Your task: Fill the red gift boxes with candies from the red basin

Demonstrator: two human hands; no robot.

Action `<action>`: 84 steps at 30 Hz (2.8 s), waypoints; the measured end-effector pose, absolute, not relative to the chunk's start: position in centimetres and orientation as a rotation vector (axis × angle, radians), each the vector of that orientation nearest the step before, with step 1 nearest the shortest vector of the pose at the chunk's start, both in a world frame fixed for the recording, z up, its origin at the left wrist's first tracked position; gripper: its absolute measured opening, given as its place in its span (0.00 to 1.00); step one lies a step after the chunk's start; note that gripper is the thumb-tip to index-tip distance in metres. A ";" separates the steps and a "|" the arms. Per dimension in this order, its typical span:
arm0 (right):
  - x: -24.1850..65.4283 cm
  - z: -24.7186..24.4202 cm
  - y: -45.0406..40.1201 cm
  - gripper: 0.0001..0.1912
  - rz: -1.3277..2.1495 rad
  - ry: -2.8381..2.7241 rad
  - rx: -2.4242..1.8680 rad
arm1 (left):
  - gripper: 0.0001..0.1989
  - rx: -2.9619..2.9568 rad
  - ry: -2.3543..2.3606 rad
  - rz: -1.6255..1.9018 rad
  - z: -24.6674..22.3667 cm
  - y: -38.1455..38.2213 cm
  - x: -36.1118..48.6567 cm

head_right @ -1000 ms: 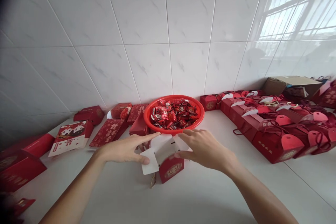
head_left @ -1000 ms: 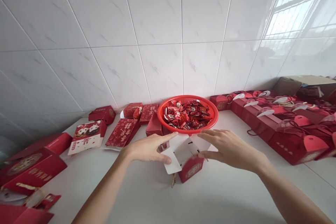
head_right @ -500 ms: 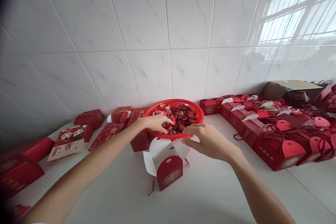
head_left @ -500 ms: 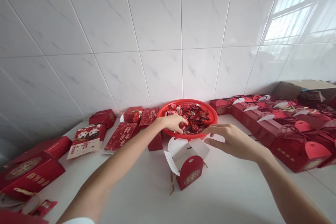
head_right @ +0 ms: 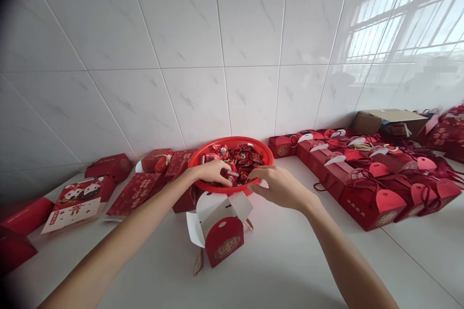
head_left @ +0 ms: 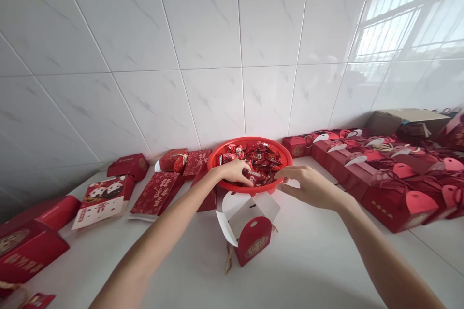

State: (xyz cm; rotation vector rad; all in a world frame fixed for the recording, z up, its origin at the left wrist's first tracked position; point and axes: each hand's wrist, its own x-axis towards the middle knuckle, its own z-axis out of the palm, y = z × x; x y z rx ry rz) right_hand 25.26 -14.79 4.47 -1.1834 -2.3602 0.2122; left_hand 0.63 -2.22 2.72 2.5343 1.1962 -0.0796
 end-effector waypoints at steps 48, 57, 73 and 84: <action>18.0 -0.2 -4.7 0.14 1.183 -1.082 -0.953 | 0.12 2.180 1.154 0.797 -0.2 -2.1 -1.9; 18.1 -0.3 -4.6 0.19 1.140 -0.932 -0.879 | 0.17 2.504 1.165 0.402 1.2 -0.8 1.3; 18.4 -0.3 -4.5 0.17 1.115 -0.826 -0.863 | 0.13 2.679 1.443 -0.172 1.8 1.2 3.4; 18.4 -0.4 -4.4 0.18 1.118 -0.811 -0.845 | 0.21 2.663 1.490 -0.460 0.1 1.6 6.2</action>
